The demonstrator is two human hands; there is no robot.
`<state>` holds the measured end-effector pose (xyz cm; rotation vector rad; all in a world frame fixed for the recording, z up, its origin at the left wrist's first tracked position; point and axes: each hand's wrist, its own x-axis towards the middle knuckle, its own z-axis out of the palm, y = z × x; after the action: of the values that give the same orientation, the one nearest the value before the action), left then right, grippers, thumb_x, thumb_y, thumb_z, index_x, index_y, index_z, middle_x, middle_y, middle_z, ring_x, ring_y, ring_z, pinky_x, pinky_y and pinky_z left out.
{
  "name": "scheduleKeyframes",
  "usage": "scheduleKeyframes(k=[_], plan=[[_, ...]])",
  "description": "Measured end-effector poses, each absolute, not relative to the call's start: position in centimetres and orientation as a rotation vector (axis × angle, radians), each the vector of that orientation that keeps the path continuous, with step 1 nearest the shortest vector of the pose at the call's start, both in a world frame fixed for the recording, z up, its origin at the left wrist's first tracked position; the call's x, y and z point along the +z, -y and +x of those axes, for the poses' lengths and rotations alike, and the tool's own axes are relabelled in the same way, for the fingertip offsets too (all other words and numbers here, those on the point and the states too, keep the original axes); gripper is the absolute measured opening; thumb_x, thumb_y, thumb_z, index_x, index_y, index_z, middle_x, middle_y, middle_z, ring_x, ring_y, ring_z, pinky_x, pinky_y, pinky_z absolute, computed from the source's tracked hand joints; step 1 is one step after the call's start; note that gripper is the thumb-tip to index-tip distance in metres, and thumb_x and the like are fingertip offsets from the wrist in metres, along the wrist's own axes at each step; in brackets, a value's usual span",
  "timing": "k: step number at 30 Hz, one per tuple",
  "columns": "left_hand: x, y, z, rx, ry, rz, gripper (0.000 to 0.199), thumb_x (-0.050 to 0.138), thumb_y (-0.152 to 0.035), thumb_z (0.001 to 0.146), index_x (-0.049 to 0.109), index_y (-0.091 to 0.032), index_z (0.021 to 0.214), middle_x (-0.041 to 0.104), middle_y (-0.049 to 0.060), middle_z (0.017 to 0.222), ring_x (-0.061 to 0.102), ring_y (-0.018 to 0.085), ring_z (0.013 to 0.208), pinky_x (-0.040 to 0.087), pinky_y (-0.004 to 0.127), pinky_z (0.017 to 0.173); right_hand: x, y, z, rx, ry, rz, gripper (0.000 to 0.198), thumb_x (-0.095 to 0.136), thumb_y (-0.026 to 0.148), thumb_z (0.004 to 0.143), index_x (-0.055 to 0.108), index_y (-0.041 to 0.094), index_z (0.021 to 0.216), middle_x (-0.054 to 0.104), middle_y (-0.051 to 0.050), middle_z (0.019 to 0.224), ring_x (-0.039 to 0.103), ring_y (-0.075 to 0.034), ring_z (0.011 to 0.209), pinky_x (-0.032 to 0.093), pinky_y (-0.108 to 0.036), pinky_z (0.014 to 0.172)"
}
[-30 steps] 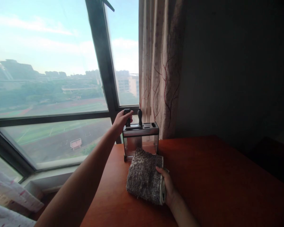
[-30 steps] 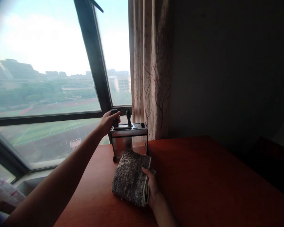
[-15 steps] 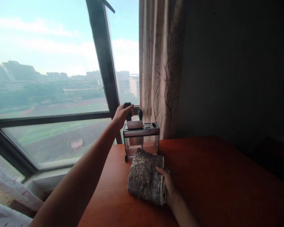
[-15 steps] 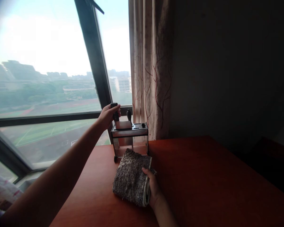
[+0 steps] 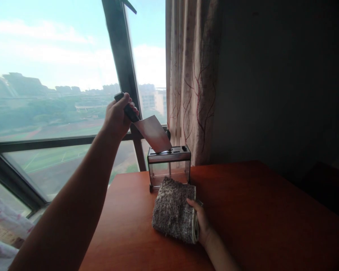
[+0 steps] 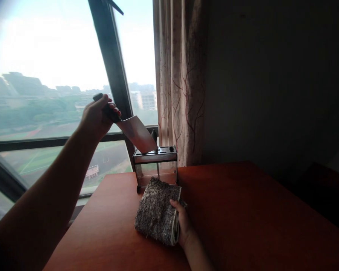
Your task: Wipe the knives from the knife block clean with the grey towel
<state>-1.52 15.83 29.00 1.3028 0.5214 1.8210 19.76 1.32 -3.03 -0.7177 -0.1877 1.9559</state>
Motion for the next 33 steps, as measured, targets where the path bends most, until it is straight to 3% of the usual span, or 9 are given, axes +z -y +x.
scheduleKeyframes(k=[6,23,33], plan=[[27.9,-15.0,-2.3,1.78,-0.544,1.088,0.02,0.06,-0.03,0.087,0.052,-0.019,0.071,0.049,-0.005,0.056,0.053,0.008,0.048,0.052,0.021,0.054,-2.1,-0.6,19.8,1.936,0.218,-0.688,0.037,0.069,0.036,0.073,0.065,0.013,0.102,0.075,-0.009,0.084,0.071,-0.027,0.079,0.054,-0.041,0.078],[17.5,-11.6,-5.5,1.885,-0.692,0.332,0.023,0.052,-0.019,0.09,0.051,-0.017,0.068,0.048,-0.006,0.051,0.049,0.006,0.042,0.049,0.02,0.051,-2.7,-1.1,20.0,1.952,0.189,-0.738,0.038,0.068,0.036,0.073,0.065,0.012,0.103,0.075,-0.011,0.083,0.071,-0.029,0.081,0.053,-0.043,0.08],[10.2,-8.2,-4.9,1.664,-0.646,0.097,0.028,0.047,-0.024,0.092,0.049,-0.018,0.065,0.05,-0.004,0.054,0.052,0.008,0.046,0.051,0.024,0.055,-1.9,-0.6,20.3,1.896,0.257,-0.652,0.043,0.067,0.038,0.075,0.065,0.015,0.111,0.075,-0.01,0.093,0.07,-0.028,0.087,0.053,-0.042,0.083]])
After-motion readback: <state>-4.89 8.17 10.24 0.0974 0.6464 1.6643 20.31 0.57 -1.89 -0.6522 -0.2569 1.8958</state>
